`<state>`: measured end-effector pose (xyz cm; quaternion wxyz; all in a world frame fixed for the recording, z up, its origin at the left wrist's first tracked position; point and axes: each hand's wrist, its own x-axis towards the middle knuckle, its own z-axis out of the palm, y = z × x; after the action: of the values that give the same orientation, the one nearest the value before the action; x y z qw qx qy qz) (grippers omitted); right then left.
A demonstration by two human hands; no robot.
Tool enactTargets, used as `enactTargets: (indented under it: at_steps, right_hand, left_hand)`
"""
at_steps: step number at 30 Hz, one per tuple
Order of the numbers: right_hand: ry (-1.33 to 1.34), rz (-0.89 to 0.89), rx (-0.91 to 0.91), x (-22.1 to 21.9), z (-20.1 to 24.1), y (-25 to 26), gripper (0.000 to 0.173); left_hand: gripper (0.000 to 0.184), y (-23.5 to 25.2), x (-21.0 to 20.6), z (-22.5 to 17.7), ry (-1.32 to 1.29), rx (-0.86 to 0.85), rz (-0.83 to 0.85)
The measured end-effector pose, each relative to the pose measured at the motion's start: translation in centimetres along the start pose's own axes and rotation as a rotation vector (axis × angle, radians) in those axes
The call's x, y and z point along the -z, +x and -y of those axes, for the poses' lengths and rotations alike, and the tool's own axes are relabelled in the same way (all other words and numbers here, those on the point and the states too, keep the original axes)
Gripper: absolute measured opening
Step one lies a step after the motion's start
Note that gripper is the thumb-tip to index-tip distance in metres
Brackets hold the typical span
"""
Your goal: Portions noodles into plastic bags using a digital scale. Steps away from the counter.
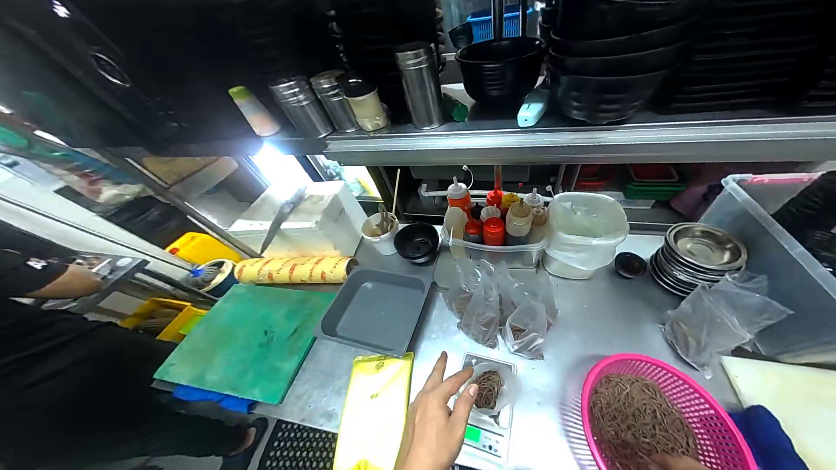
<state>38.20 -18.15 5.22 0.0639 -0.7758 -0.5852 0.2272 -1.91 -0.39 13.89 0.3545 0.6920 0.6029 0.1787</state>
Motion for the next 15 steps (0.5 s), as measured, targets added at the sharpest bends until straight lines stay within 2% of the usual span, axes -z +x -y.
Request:
enactTargets:
  at_steps: [5,9,15]
  right_hand:
    - [0.062,-0.216,-0.015,1.7,2.0,-0.8,0.035]
    - [0.042,-0.291,-0.037,3.3,2.9,-1.4,0.038]
    - [0.135,-0.466,-0.015,4.0,2.6,-1.5,0.030]
  left_hand:
    - [0.035,1.1,0.6,1.5,0.011,-0.088,0.041]
    - [0.035,1.5,0.7,2.4,-0.005,-0.145,0.050]
    - [0.035,1.6,1.2,3.1,-0.020,-0.178,0.047]
